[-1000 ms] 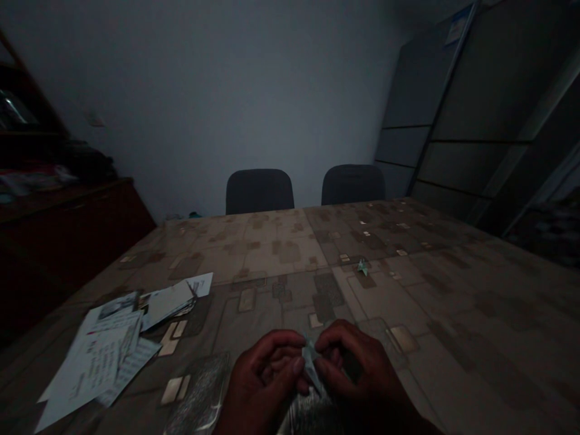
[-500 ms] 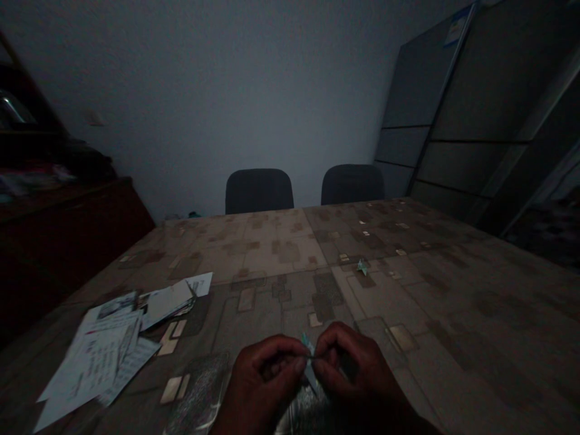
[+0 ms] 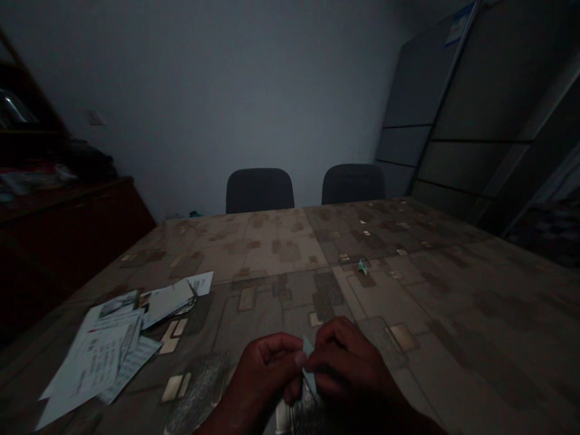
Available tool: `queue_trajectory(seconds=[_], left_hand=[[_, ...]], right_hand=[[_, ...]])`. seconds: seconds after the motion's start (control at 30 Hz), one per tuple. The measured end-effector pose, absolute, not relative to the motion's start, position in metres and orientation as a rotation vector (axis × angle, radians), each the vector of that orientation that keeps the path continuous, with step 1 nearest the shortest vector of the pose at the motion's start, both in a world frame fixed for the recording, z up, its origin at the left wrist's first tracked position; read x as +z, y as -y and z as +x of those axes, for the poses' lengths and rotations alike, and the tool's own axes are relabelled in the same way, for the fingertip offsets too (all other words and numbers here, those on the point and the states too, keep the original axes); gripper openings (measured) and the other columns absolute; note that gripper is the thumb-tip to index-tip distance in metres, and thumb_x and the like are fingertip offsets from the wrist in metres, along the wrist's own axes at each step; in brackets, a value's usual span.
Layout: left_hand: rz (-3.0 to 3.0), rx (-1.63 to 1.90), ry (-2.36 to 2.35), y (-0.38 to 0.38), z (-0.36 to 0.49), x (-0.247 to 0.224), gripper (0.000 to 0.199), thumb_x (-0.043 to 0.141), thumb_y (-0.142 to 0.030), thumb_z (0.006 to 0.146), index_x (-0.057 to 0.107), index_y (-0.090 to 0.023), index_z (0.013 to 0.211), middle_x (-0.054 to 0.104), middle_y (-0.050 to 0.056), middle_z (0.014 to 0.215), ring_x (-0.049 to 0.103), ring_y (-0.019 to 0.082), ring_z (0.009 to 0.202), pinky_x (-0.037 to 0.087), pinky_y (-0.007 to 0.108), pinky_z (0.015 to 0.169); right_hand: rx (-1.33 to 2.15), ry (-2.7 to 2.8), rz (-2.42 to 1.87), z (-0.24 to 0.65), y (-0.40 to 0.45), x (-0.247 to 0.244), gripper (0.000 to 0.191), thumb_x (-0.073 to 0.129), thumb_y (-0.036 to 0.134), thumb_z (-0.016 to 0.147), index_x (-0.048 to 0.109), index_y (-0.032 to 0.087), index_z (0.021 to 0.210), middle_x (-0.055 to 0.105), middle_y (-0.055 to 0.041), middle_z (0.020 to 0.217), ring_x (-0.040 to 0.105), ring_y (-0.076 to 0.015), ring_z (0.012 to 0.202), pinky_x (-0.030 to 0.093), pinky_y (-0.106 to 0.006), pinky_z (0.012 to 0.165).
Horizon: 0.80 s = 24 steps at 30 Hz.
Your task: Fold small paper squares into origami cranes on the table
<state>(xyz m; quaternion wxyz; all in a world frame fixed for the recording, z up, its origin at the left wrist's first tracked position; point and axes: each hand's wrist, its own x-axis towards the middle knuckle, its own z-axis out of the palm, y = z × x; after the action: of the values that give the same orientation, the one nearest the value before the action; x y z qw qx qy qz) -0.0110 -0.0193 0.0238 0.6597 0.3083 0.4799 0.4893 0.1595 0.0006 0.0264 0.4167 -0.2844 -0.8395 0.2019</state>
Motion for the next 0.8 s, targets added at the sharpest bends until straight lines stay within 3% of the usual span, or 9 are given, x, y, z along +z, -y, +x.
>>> queue_trajectory(seconds=[0.17,0.37,0.8], left_hand=[[0.753,1.126,-1.077,0.021,-0.012,0.02,0.025,0.084,-0.031,0.058,0.071,-0.013,0.069,0.063,-0.001,0.041,0.051,0.007,0.036,0.034,0.016,0.039],[0.793,1.136,-0.982,0.018,-0.015,0.015,0.024,0.086,-0.03,0.058,0.07,-0.014,0.066,0.066,0.0,0.046,0.056,0.009,0.043,0.041,0.018,0.046],[0.841,1.213,-0.961,0.021,-0.015,0.027,0.016,0.079,-0.029,0.068,0.074,-0.015,0.075,0.066,0.001,0.052,0.057,0.011,0.05,0.044,0.023,0.054]], right_hand=[[0.623,2.053,-0.705,0.161,-0.002,0.027,0.015,0.059,0.007,0.078,0.066,0.019,0.082,0.06,-0.0033,0.077,0.057,-0.0173,0.075,0.045,-0.028,0.066],[0.665,1.956,-0.763,0.157,-0.001,0.029,0.022,0.054,0.003,0.072,0.062,0.02,0.084,0.06,-0.0018,0.079,0.056,-0.0166,0.075,0.044,-0.028,0.067],[0.979,1.803,-0.944,0.159,-0.001,0.028,0.007,0.055,0.02,0.077,0.062,0.018,0.078,0.054,0.0013,0.067,0.052,-0.0132,0.061,0.041,-0.023,0.056]])
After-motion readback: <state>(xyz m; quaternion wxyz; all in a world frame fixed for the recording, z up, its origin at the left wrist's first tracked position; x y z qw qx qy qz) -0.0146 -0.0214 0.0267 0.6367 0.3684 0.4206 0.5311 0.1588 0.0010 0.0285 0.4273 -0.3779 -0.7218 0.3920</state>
